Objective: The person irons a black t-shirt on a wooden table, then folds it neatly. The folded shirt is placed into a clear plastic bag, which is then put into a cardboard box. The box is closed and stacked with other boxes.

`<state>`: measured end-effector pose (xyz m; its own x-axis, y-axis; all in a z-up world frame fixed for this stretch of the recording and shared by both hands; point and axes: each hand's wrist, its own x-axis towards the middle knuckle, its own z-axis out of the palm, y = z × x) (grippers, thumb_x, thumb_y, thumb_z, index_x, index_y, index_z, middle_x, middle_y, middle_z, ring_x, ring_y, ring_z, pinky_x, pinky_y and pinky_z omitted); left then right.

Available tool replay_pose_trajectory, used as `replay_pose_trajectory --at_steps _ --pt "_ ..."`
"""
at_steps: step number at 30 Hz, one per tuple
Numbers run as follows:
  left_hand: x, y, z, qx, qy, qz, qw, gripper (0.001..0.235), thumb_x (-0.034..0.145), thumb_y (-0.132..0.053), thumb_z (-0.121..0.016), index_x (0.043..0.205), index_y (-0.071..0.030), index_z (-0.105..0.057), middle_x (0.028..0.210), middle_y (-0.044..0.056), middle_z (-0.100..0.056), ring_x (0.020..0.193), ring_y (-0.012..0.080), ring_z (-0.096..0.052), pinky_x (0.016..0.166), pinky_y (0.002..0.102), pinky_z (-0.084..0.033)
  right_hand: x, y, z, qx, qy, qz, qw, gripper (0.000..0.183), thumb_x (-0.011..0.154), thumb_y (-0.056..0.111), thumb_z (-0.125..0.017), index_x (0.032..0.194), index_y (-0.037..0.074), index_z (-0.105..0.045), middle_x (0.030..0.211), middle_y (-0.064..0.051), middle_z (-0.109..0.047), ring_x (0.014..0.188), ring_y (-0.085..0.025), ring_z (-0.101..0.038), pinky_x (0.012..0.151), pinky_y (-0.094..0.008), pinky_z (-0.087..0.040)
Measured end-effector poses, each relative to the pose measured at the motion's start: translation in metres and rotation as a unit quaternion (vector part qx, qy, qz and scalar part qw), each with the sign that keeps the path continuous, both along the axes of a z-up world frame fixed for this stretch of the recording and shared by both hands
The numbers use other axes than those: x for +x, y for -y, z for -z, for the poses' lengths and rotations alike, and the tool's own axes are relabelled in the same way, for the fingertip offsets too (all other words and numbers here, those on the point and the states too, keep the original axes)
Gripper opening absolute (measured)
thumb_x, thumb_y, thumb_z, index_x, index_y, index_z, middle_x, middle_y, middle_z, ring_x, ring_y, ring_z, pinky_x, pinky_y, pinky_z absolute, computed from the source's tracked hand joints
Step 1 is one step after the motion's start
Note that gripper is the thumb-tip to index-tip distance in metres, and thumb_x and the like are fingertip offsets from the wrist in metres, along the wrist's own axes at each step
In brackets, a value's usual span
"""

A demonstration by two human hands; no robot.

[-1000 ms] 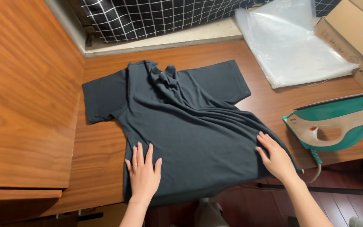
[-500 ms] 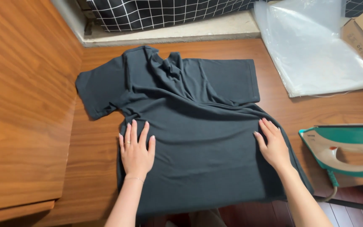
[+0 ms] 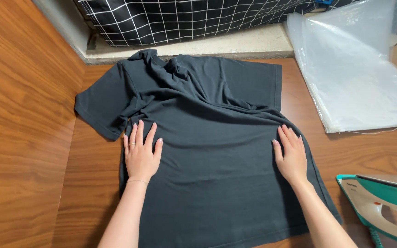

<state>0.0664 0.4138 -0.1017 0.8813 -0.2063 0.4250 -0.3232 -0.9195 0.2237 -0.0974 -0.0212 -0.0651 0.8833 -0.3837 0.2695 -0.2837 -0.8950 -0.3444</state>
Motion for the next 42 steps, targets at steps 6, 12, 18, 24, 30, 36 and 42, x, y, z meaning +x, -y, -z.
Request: replay_pose_trajectory --at_steps 6,12,18,24,30,36,42 --pt "-0.04 -0.036 -0.055 -0.209 -0.044 0.062 0.975 0.044 0.106 -0.029 -0.062 0.15 -0.02 -0.064 0.161 0.009 -0.058 0.154 0.0291 -0.047 0.125 0.05 -0.036 -0.079 -0.024 -0.02 0.047 0.19 0.023 0.98 0.033 0.106 0.001 -0.066 0.136 0.01 -0.075 0.139 -0.009 -0.074 0.134 -0.029 -0.065 0.119 -0.042 -0.048" --pt "-0.133 -0.118 -0.027 -0.211 -0.081 0.006 0.974 0.055 0.101 -0.032 -0.063 0.149 -0.006 -0.061 0.164 0.016 -0.054 0.158 0.0344 -0.044 0.129 0.049 -0.032 -0.238 -0.006 0.059 0.101 0.252 0.254 0.928 0.028 0.106 -0.003 -0.074 0.132 0.009 -0.076 0.115 -0.008 -0.068 0.107 -0.019 -0.062 0.101 -0.031 -0.048" --pt "-0.194 -0.155 0.007 -0.153 -0.024 0.012 0.988 0.052 0.098 -0.033 -0.065 0.147 -0.014 -0.066 0.164 0.007 -0.059 0.158 0.0304 -0.05 0.132 0.06 -0.032 -0.286 0.067 0.03 0.053 0.335 0.233 0.912 0.064 0.103 -0.018 -0.091 0.148 -0.019 -0.045 0.128 -0.038 -0.061 0.115 -0.045 -0.064 0.096 -0.051 -0.053" --pt "-0.206 -0.154 -0.008 -0.13 -0.031 0.029 0.991 0.053 0.099 -0.038 -0.063 0.148 -0.016 -0.064 0.165 0.004 -0.056 0.157 0.0293 -0.048 0.129 0.056 -0.031 -0.247 0.043 -0.091 0.366 0.152 0.266 0.879 0.045 0.118 0.019 -0.062 0.158 0.001 -0.053 0.148 -0.024 -0.06 0.13 -0.038 -0.058 0.103 -0.06 -0.048" --pt "-0.207 -0.147 -0.022 -0.153 -0.053 0.025 0.986 0.054 0.101 -0.042 -0.059 0.148 -0.016 -0.063 0.165 0.004 -0.054 0.157 0.0268 -0.044 0.131 0.052 -0.025 -0.223 0.065 -0.1 0.378 0.108 0.12 0.912 0.034 0.124 0.029 -0.058 0.126 -0.004 -0.059 0.117 -0.022 -0.067 0.101 -0.031 -0.06 0.096 -0.044 -0.045" --pt "-0.208 -0.145 -0.017 -0.122 -0.045 0.018 0.991 0.058 0.103 -0.047 -0.054 0.152 -0.016 -0.058 0.169 0.003 -0.048 0.159 0.0258 -0.038 0.132 0.052 -0.02 -0.17 -0.132 -0.178 0.557 0.057 0.144 0.816 0.019 0.097 0.01 -0.075 0.11 0.0 -0.066 0.087 -0.017 -0.06 0.061 -0.03 -0.05 0.056 -0.051 -0.053" --pt "-0.205 -0.142 0.003 -0.018 0.026 -0.013 0.999 0.061 0.106 -0.049 -0.05 0.161 -0.022 -0.049 0.168 0.001 -0.048 0.157 0.023 -0.041 0.129 0.05 -0.028 -0.096 -0.305 -0.156 0.579 -0.118 -0.039 0.806 0.018 0.09 0.006 -0.076 0.101 0.002 -0.063 0.069 -0.014 -0.06 0.051 -0.023 -0.058 0.044 -0.039 -0.05"
